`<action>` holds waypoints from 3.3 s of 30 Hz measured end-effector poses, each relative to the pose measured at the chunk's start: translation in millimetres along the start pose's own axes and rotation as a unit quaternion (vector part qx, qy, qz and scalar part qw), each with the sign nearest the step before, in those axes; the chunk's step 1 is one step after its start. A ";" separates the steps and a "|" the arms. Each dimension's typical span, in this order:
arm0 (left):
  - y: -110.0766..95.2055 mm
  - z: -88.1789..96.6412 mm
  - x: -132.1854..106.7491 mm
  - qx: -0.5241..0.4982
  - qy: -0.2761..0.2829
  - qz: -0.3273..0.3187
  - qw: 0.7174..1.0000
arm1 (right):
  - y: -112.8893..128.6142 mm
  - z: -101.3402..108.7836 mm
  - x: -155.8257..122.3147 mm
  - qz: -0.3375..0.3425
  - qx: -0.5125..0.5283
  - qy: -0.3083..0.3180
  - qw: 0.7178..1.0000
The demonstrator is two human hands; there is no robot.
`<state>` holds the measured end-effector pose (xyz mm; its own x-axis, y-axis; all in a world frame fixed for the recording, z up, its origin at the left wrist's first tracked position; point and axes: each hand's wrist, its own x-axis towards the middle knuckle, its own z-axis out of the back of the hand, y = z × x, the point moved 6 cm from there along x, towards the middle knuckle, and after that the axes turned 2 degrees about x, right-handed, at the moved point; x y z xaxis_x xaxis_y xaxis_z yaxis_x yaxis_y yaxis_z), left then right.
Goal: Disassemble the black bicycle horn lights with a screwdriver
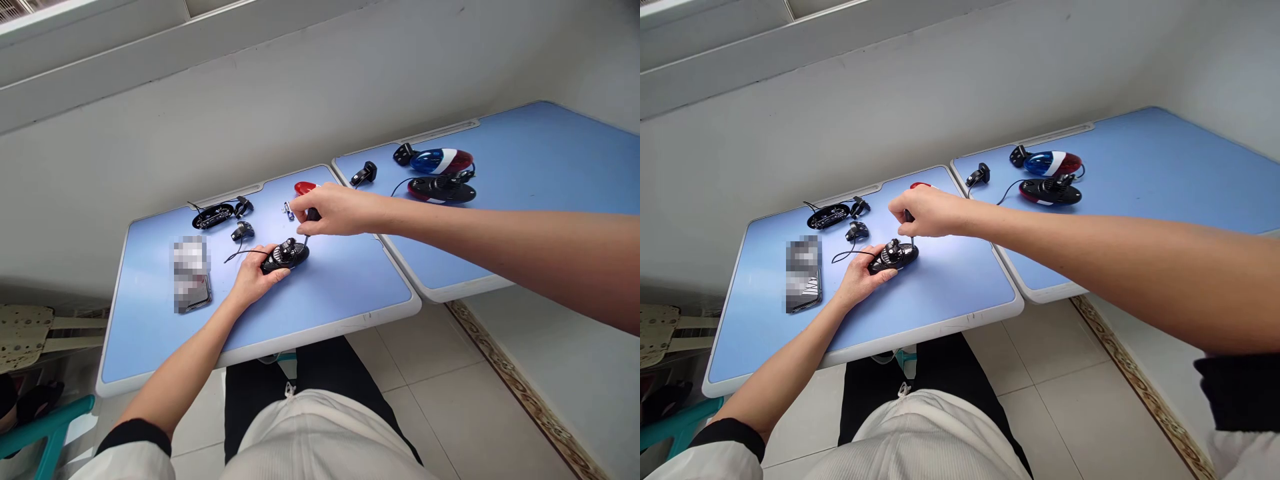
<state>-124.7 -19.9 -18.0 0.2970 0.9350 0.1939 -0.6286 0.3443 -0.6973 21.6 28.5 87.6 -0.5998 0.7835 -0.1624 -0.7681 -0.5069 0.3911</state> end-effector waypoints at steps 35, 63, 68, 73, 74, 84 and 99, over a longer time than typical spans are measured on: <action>7.8 -3.0 -4.6 -0.122 -0.016 0.024 0.992 | 67.6 -17.8 -0.1 0.126 0.078 -0.049 0.988; 11.3 -3.8 -8.6 -0.097 -0.030 0.026 0.994 | 92.5 -34.4 24.4 0.055 -0.123 0.027 0.991; 12.2 -6.5 -8.5 -0.101 -0.010 0.047 0.994 | 98.7 -36.7 27.2 0.125 -0.096 0.023 0.987; 11.4 -4.7 -7.0 -0.085 -0.010 0.032 0.996 | 95.3 -35.4 25.3 0.161 -0.064 0.052 0.984; 11.1 -4.0 -6.7 -0.082 -0.014 0.027 0.996 | 94.8 -34.6 25.7 0.149 -0.074 0.053 0.985; 11.4 -1.9 -7.2 -0.070 -0.004 0.065 0.995 | 100.7 -34.5 32.5 0.199 -0.084 0.057 0.975; 10.2 -0.3 -6.4 -0.098 -0.013 0.056 0.994 | 93.4 -33.3 35.4 0.107 -0.134 0.045 0.984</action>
<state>-132.9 -22.3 -26.5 0.2132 0.9692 0.1232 -0.5042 0.2172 -0.8358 -78.8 -3.1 88.3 -0.7622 0.6198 -0.1868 -0.6466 -0.7425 0.1749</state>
